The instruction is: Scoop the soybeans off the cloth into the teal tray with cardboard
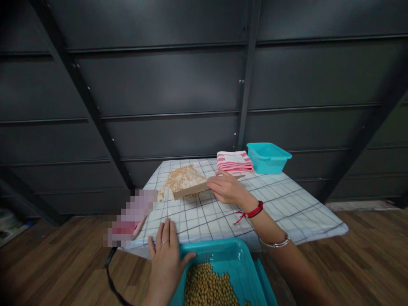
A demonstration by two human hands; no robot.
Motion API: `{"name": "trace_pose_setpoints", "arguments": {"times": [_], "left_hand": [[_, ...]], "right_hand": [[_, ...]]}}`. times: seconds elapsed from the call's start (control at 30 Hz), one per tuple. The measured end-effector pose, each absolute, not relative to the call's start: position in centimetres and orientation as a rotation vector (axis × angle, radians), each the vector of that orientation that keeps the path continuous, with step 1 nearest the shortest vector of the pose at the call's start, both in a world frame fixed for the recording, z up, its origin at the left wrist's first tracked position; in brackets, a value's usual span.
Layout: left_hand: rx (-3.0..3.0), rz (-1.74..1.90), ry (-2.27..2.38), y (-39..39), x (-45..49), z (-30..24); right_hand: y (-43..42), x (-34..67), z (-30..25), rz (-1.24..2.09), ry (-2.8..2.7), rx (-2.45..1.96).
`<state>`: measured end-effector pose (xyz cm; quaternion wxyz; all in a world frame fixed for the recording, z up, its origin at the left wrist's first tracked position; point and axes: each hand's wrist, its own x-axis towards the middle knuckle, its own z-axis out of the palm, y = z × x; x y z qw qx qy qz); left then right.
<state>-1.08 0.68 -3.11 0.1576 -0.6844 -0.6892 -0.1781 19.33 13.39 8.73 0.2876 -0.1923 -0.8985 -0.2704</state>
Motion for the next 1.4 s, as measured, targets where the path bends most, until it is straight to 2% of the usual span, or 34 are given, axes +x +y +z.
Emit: {"name": "trace_pose_setpoints", "arguments": {"times": [0.2, 0.73, 1.03, 1.4], "left_hand": [[-1.961, -0.544, -1.984, 0.7, -1.1, -3.4], [-1.911, -0.561, -2.052, 0.4, -0.2, -2.0], [-1.918, -0.498, -2.051, 0.5, -0.4, -2.5], [-1.960, -0.525, -2.006, 0.5, -0.6, -2.7]], "right_hand": [[12.3, 19.9, 8.1, -0.680, -2.547, -0.586], [10.5, 24.6, 5.9, -0.628, -2.350, -0.685], [12.2, 24.0, 6.8, -0.756, -2.306, -0.814], [10.3, 23.1, 8.2, -0.830, -2.348, -0.710]]}}
